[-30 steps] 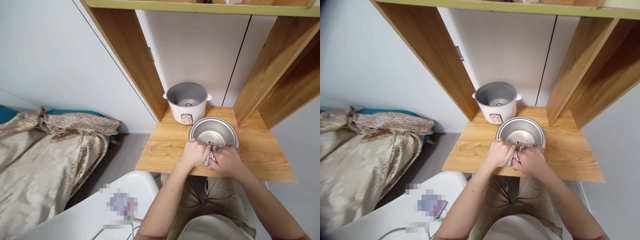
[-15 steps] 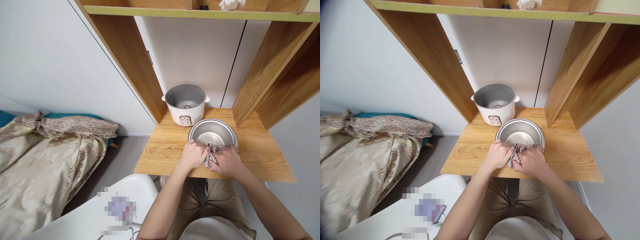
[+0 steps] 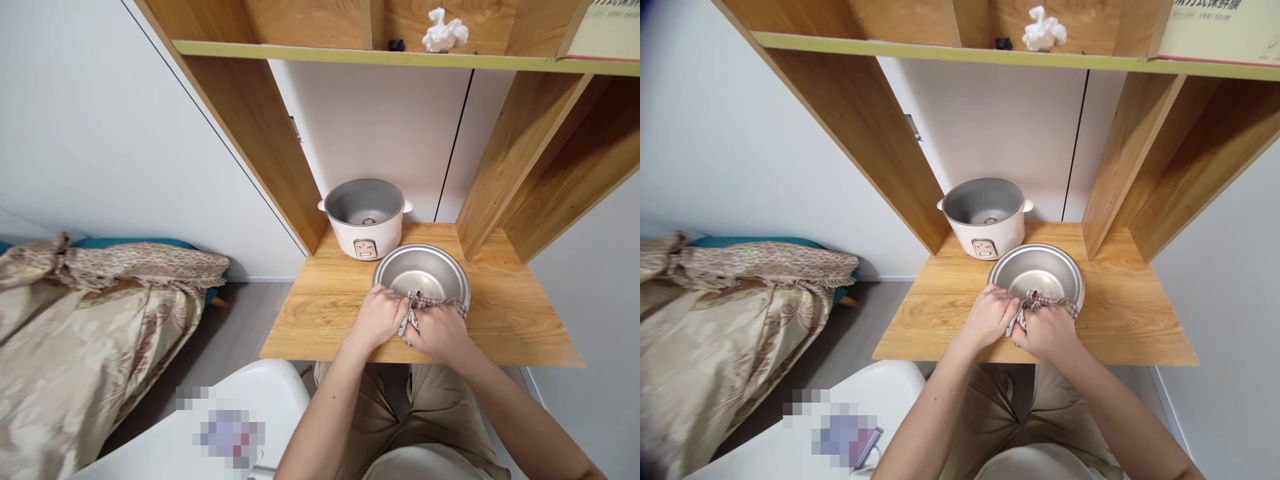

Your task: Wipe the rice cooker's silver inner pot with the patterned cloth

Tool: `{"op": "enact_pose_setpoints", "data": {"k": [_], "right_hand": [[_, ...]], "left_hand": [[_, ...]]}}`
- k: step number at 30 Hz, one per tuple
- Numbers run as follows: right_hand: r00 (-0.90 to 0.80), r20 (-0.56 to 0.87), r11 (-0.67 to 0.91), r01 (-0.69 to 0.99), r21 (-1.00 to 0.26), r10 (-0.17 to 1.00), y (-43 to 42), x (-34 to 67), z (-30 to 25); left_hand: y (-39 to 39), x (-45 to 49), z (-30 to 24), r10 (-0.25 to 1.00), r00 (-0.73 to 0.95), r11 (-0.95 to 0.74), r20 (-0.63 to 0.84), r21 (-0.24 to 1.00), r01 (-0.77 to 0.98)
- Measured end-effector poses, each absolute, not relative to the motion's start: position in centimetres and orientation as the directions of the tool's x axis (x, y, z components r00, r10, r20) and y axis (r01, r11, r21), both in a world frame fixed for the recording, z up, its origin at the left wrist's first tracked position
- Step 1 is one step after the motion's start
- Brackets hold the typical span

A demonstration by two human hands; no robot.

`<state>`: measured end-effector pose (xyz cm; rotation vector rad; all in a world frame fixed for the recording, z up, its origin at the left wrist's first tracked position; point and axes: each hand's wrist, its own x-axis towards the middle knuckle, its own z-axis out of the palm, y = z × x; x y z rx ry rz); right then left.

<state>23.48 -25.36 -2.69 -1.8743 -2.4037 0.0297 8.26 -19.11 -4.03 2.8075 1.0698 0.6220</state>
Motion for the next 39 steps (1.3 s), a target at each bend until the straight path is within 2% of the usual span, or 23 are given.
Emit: {"op": "enact_pose_setpoints", "data": {"k": [3,7,15,27,34,39], "right_hand": [[-0.222,0.083,0.228,0.971,-0.075,0.971,-25.6,23.3,-2.9],[-0.310,0.119,0.320,0.944,-0.080,0.943,-25.5,24.0,-3.0],[-0.426,0.092,0.431,0.900,-0.056,0.900,-25.1,25.8,-2.6],[-0.291,0.101,0.297,0.954,-0.039,0.951,-25.5,23.9,-3.1],[-0.451,0.055,0.453,0.890,-0.053,0.891,-25.1,25.8,-2.1],[-0.467,0.059,0.470,0.882,-0.044,0.882,-25.1,26.4,-2.1]], "left_hand": [[-18.9,8.2,-4.4,0.643,0.684,-0.764,0.344,0.225,0.604],[-18.5,8.2,-4.7,0.633,0.689,-0.771,0.353,0.203,0.604],[-18.5,8.4,-4.6,0.645,0.679,-0.758,0.350,0.188,0.624],[-18.9,8.9,-4.4,0.699,0.637,-0.709,0.325,0.198,0.677],[-18.8,8.7,-4.3,0.683,0.657,-0.727,0.319,0.209,0.654],[-18.9,8.8,-4.3,0.691,0.645,-0.718,0.327,0.208,0.664]]}}
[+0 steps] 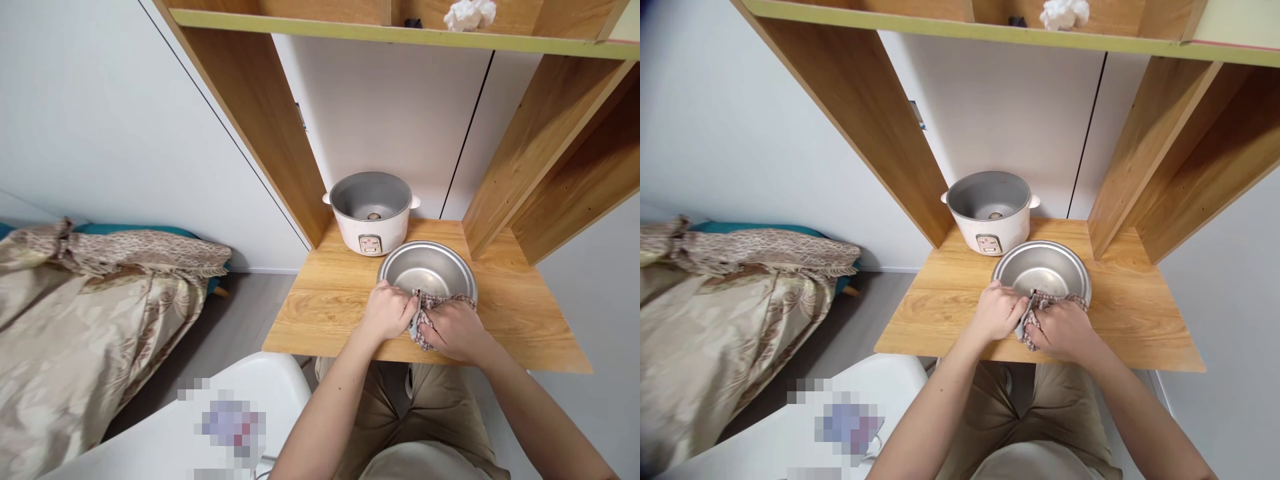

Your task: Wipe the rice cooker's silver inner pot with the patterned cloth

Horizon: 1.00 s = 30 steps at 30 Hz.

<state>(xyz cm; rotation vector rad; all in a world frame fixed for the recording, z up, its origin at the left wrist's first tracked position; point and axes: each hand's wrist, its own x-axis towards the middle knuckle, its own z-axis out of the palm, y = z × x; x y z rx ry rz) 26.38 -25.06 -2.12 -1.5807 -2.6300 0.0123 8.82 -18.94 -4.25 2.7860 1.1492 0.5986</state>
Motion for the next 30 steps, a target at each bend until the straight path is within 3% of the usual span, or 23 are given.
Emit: {"op": "enact_pose_setpoints", "data": {"k": [9,21,30], "right_hand": [[-0.306,0.084,0.310,0.950,-0.043,0.948,-25.3,24.2,-3.2],[-0.468,0.116,0.475,0.878,-0.050,0.876,-25.0,26.5,-2.8],[-0.326,0.077,0.330,0.943,-0.048,0.942,-25.2,24.3,-2.9]], "left_hand": [[-19.1,9.1,-4.4,0.711,0.624,-0.698,0.324,0.215,0.683],[-18.9,8.8,-4.4,0.686,0.639,-0.724,0.347,0.244,0.645],[-19.0,9.1,-4.5,0.717,0.617,-0.693,0.326,0.236,0.681]]}}
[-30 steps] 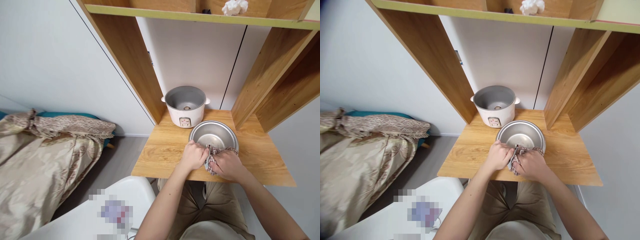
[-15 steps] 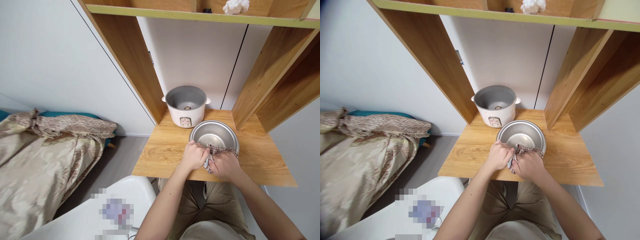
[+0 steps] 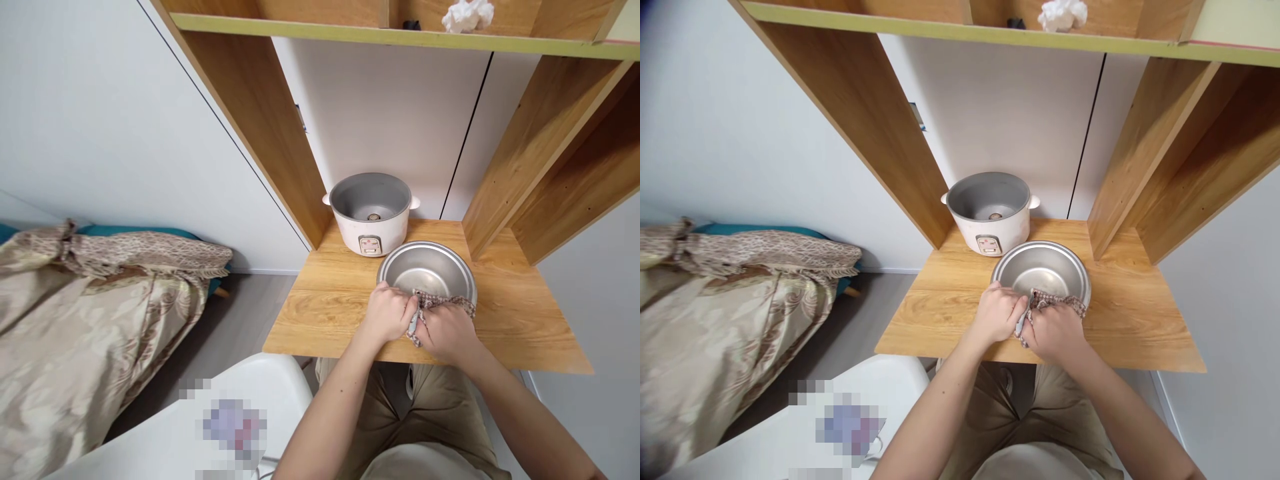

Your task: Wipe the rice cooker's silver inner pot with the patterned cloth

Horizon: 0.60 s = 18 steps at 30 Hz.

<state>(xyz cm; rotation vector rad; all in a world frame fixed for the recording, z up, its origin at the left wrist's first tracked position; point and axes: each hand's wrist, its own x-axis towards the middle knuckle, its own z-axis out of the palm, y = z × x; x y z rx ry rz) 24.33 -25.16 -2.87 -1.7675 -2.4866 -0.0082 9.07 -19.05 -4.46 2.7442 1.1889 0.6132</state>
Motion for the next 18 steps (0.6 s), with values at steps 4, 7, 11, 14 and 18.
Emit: {"op": "enact_pose_setpoints", "data": {"k": [4,7,11,14,18], "right_hand": [[-0.348,0.073,0.352,0.934,-0.060,0.935,-25.1,24.5,-2.8],[-0.415,0.091,0.421,0.905,-0.065,0.905,-25.0,25.4,-2.7],[-0.447,0.107,0.455,0.888,-0.065,0.888,-24.9,26.0,-2.6],[-0.407,0.109,0.414,0.908,-0.054,0.907,-25.0,25.4,-2.7],[-0.326,0.103,0.332,0.942,-0.053,0.940,-25.1,24.3,-2.9]], "left_hand": [[-18.9,8.9,-4.5,0.701,0.632,-0.708,0.329,0.216,0.673],[-18.9,8.8,-4.4,0.692,0.641,-0.716,0.331,0.205,0.667],[-18.9,8.9,-4.4,0.698,0.637,-0.711,0.327,0.212,0.670],[-19.0,9.0,-4.3,0.712,0.629,-0.697,0.312,0.207,0.687],[-19.1,9.1,-4.3,0.715,0.626,-0.692,0.311,0.196,0.694]]}}
